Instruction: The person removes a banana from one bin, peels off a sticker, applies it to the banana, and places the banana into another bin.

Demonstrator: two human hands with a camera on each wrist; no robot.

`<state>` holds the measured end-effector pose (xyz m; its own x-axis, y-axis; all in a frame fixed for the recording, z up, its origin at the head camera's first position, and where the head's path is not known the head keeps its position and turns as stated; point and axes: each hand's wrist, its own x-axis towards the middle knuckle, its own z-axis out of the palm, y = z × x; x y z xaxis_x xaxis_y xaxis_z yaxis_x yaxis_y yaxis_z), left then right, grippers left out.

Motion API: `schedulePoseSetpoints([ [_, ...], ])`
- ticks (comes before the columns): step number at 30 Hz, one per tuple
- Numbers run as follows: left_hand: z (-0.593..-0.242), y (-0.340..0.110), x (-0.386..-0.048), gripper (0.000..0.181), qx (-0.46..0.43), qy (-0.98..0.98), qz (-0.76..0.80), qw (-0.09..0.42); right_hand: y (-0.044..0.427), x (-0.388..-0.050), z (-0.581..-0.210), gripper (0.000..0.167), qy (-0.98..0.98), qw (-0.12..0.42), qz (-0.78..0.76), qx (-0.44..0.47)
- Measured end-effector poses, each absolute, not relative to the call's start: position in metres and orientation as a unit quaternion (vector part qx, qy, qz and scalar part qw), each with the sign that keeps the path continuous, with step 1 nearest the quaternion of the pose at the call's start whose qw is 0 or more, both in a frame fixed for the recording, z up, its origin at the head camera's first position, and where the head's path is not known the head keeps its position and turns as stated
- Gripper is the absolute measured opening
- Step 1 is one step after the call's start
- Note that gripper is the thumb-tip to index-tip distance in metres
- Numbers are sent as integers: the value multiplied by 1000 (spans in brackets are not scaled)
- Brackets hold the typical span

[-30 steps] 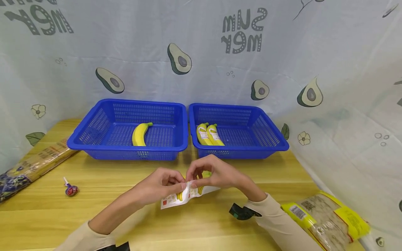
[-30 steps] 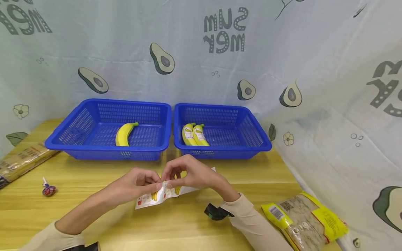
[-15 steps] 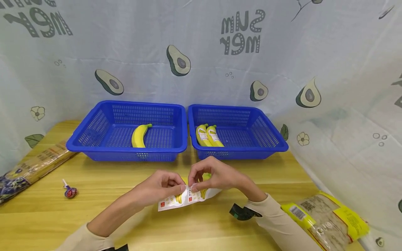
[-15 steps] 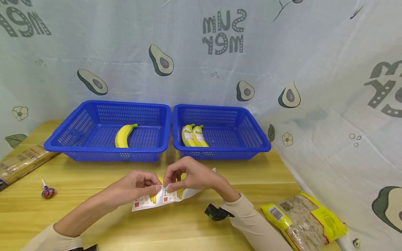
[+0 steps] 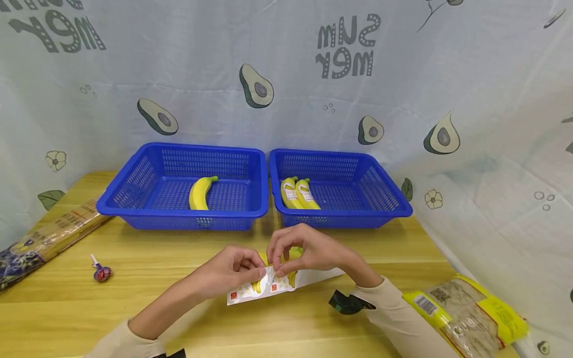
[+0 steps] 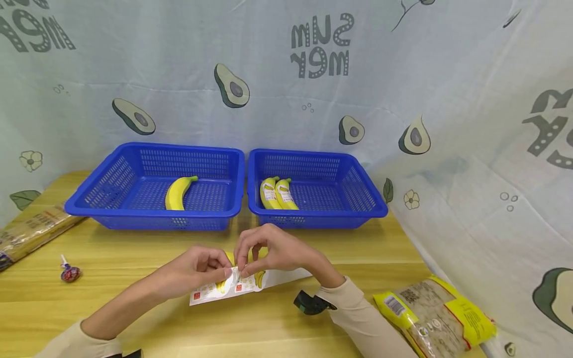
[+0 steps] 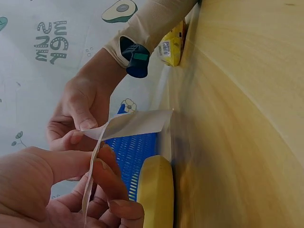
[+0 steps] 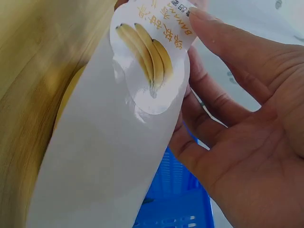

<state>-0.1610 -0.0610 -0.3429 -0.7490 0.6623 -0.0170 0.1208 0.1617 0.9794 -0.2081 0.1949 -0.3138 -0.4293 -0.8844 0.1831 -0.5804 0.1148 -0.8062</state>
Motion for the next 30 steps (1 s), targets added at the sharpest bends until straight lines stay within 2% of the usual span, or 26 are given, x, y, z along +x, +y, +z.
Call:
schedulePoseSetpoints([
  [15,-351,-58,-159,10,299,742,559,218,200,-209,-311,11,685,223,-483,-497],
  [30,-363,-54,-154,10,293,779,510,220,204,-207,-308,8,696,219,-507,-459],
])
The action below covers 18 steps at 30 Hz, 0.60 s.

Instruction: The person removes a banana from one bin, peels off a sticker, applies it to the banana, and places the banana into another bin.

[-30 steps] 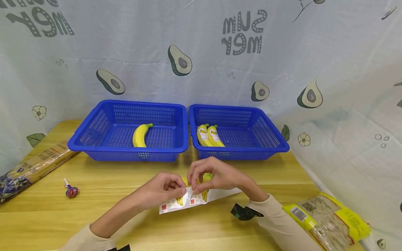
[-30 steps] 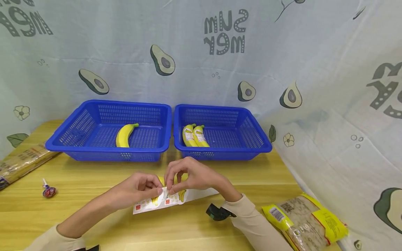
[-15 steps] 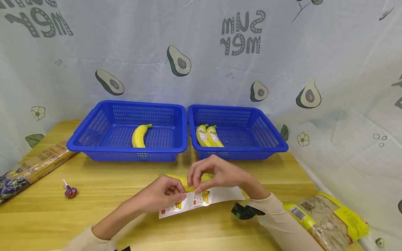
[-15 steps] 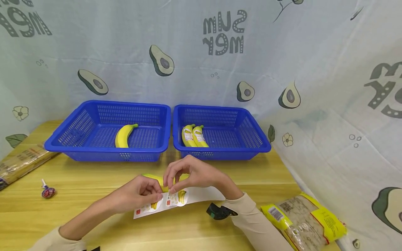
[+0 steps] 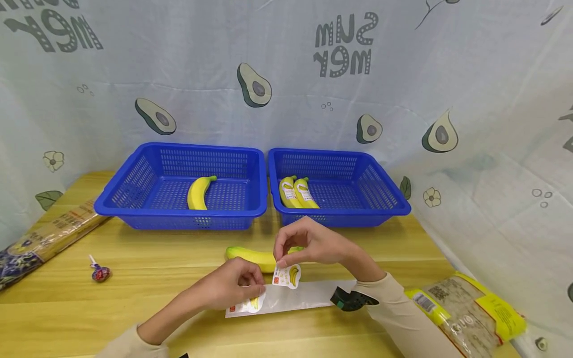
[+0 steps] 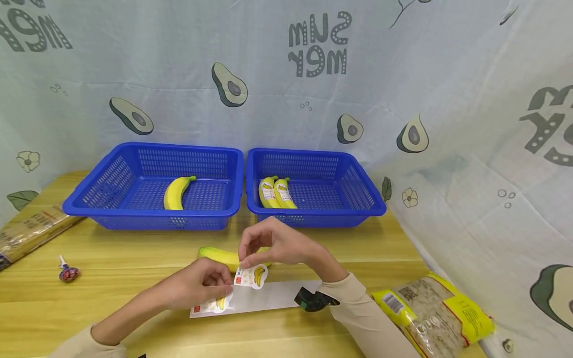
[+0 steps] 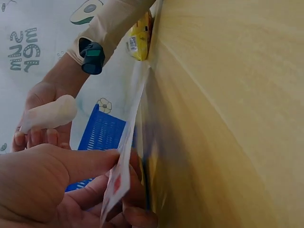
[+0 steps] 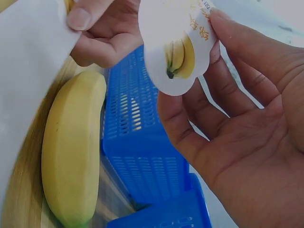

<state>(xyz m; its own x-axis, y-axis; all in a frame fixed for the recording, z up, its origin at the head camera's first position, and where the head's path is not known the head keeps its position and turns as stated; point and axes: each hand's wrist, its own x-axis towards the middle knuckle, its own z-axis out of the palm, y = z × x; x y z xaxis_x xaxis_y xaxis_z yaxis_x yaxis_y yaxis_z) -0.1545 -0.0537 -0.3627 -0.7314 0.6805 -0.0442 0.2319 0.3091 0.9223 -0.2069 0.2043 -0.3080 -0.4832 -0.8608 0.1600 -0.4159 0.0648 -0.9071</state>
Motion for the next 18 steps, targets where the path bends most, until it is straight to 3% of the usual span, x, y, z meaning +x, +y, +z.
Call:
schedulePoseSetpoints([
  [18,-352,-55,-149,7,366,828,394,160,201,-205,-308,6,696,228,-519,-440],
])
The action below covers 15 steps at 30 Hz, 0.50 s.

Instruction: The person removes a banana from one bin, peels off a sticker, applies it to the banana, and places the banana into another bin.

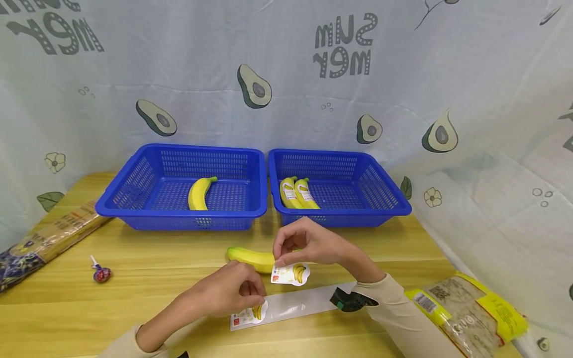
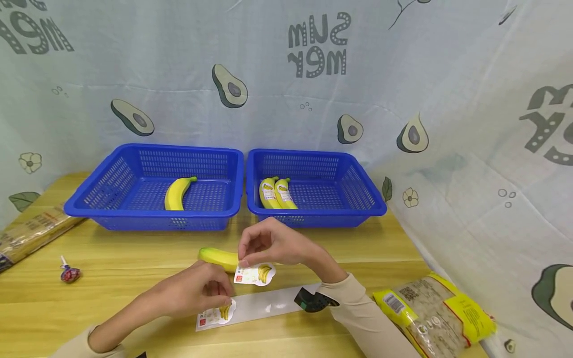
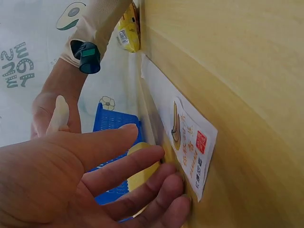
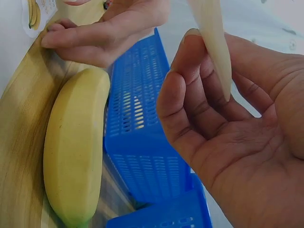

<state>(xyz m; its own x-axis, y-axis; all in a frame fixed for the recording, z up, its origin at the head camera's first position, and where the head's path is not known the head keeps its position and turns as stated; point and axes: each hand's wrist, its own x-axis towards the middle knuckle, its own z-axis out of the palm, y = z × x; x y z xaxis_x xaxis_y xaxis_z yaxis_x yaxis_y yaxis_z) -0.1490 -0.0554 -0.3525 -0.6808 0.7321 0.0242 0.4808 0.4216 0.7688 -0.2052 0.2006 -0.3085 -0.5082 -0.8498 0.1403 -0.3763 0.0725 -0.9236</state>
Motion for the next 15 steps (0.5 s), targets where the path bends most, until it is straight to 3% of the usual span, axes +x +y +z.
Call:
schedulePoseSetpoints([
  [6,-343,-57,-151,12,373,804,440,143,200,-207,-310,4,711,215,-508,-435],
  [15,-337,-53,-153,11,306,763,558,113,194,-204,-312,6,723,206,-525,-398],
])
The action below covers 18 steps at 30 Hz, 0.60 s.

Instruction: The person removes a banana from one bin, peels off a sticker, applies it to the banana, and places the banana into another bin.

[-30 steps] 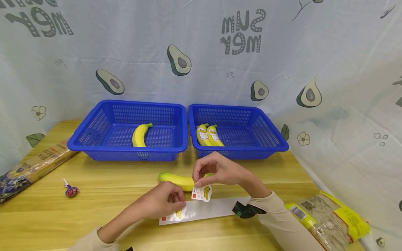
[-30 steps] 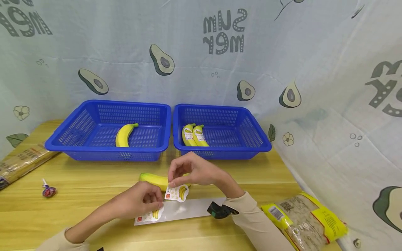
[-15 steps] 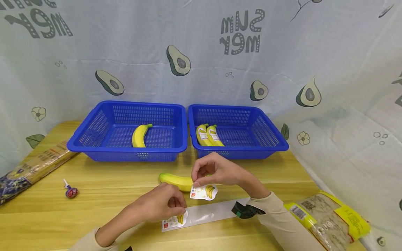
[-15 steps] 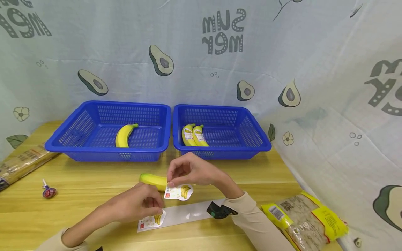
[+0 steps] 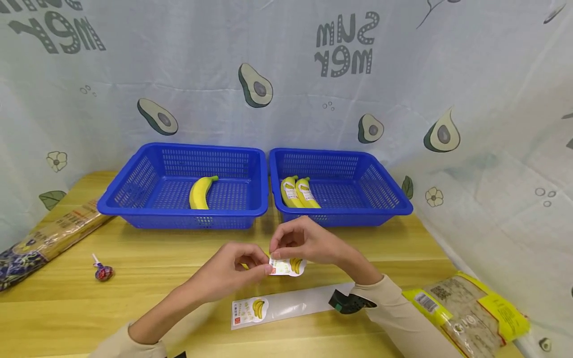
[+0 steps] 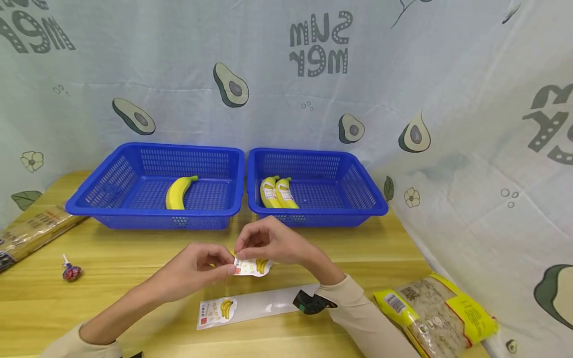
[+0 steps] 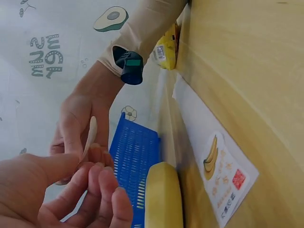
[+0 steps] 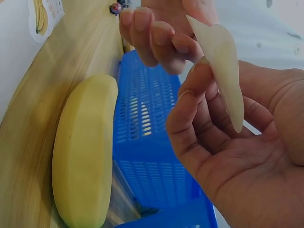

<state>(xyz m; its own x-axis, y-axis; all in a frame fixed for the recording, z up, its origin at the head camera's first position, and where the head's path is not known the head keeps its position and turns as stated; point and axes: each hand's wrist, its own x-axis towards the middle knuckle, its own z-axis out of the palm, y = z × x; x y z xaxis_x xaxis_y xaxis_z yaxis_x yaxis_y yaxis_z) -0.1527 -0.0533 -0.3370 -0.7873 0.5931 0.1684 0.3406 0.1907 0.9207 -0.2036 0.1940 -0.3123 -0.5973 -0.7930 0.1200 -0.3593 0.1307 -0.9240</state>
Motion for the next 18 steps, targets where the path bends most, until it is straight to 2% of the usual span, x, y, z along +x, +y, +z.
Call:
schedulePoseSetpoints([
  [4,-340,-50,-153,9,286,750,587,104,191,-202,-312,8,722,205,-535,-389],
  [11,-340,-52,-154,11,240,765,591,86,192,-205,-311,11,752,170,-511,-379],
  [18,-340,-55,-155,12,179,783,591,80,200,-214,-316,6,793,144,-489,-334],
])
